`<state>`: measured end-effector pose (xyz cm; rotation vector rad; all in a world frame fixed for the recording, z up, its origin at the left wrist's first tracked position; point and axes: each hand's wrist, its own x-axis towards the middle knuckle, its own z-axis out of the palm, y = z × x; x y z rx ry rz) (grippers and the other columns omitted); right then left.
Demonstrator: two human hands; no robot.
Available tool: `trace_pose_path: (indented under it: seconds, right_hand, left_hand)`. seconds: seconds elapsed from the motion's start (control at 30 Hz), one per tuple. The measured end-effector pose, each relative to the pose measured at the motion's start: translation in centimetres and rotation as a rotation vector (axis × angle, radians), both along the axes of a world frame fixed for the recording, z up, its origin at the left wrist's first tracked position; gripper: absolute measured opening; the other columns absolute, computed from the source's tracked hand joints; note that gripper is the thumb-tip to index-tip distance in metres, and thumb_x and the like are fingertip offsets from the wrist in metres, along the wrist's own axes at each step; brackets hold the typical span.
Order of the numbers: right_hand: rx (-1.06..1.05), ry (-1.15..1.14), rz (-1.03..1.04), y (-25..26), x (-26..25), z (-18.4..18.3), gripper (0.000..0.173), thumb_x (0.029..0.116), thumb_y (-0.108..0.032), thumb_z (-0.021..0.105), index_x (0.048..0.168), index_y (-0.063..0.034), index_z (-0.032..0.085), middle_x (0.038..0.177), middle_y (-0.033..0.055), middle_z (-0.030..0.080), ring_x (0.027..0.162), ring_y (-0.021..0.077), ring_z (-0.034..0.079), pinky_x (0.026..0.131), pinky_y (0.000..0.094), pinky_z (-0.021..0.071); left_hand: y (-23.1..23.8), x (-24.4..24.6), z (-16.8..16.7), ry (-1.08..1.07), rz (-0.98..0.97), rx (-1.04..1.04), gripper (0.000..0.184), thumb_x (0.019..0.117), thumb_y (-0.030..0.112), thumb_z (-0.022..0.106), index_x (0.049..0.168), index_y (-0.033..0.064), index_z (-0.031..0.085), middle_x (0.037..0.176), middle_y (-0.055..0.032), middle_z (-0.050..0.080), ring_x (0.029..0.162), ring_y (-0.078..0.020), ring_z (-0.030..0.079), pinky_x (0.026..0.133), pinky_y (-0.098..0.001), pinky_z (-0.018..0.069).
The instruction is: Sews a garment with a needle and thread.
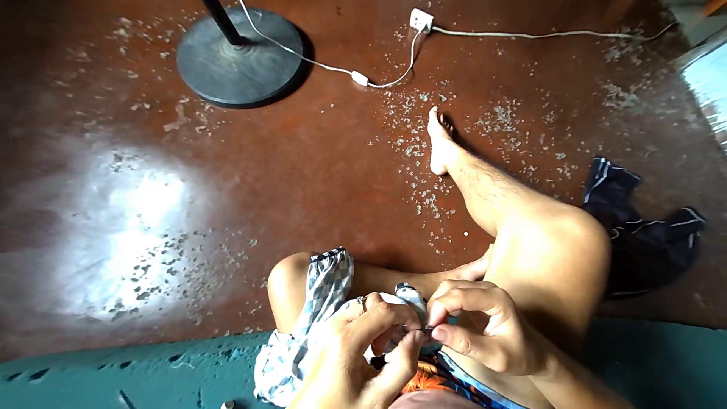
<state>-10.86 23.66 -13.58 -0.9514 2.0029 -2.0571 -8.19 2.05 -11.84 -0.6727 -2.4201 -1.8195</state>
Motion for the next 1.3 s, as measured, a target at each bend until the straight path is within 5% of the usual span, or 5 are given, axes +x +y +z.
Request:
trace_pose_path:
  seconds: [0.3,0.4,0.6,0.8,1.3]
  right_hand:
    - [-0.118,-0.287,0.022,0.2,0.0,0.2,0.012,0.1007,-0.012,0.061,0.099,-0.0055,0.071,0.093,-0.0098,0.069,0.086,-0.0082,0.063,0.076,0.0106,0.0533]
    - [-0.135,-0.31,0.021,0.2,-0.1,0.2,0.012,0.1008,-0.011,0.059,0.099,-0.0051,0.07,0.091,-0.0099,0.069,0.082,-0.0076,0.063,0.074,0.0108,0.0537]
    - [-0.135,-0.273,0.01,-0.1,0.2,0.1,0.011,0.1012,-0.011,0.06,0.101,-0.0051,0.07,0.094,-0.0098,0.07,0.085,-0.0077,0.064,0.076,0.0113,0.0544]
    - [-0.082,-0.164,-0.028,0.0,0.5,-0.1,0.012,0.1012,-0.014,0.063,0.101,-0.005,0.07,0.098,-0.0071,0.071,0.094,-0.0064,0.065,0.082,0.0121,0.0557]
    - [-0.042,0.019,-0.065,0.0,0.5,-0.2,0.013,0.101,-0.014,0.065,0.1,-0.0019,0.068,0.096,-0.0009,0.071,0.094,-0.0047,0.066,0.083,0.0112,0.0555]
  left_hand:
    - [-1.9,2.1,1.3,-0.087,0.023,0.12,0.032,0.1112,0.024,0.037,0.112,0.0092,0.066,0.088,0.0035,0.062,0.079,0.0068,0.057,0.073,-0.0102,0.0472]
    - [-2.3,3.5,2.1,-0.088,-0.029,0.171,0.027,0.1115,0.019,0.041,0.118,0.0091,0.066,0.107,0.0025,0.069,0.095,0.0035,0.065,0.085,-0.0153,0.0543]
    - [0.7,4.6,-0.4,-0.04,0.018,0.108,0.014,0.1068,0.011,0.052,0.105,0.0061,0.065,0.113,-0.0037,0.068,0.11,-0.0008,0.064,0.095,-0.0158,0.0517]
    - [3.5,5.2,-2.2,0.005,0.241,0.059,0.019,0.106,0.02,0.054,0.108,0.0041,0.062,0.094,-0.0049,0.072,0.084,-0.0001,0.07,0.078,-0.0141,0.0566]
    - [4.0,5.0,-1.9,0.014,0.271,0.015,0.016,0.1049,0.014,0.056,0.107,0.0003,0.064,0.09,-0.007,0.073,0.085,-0.0004,0.07,0.079,-0.013,0.0555]
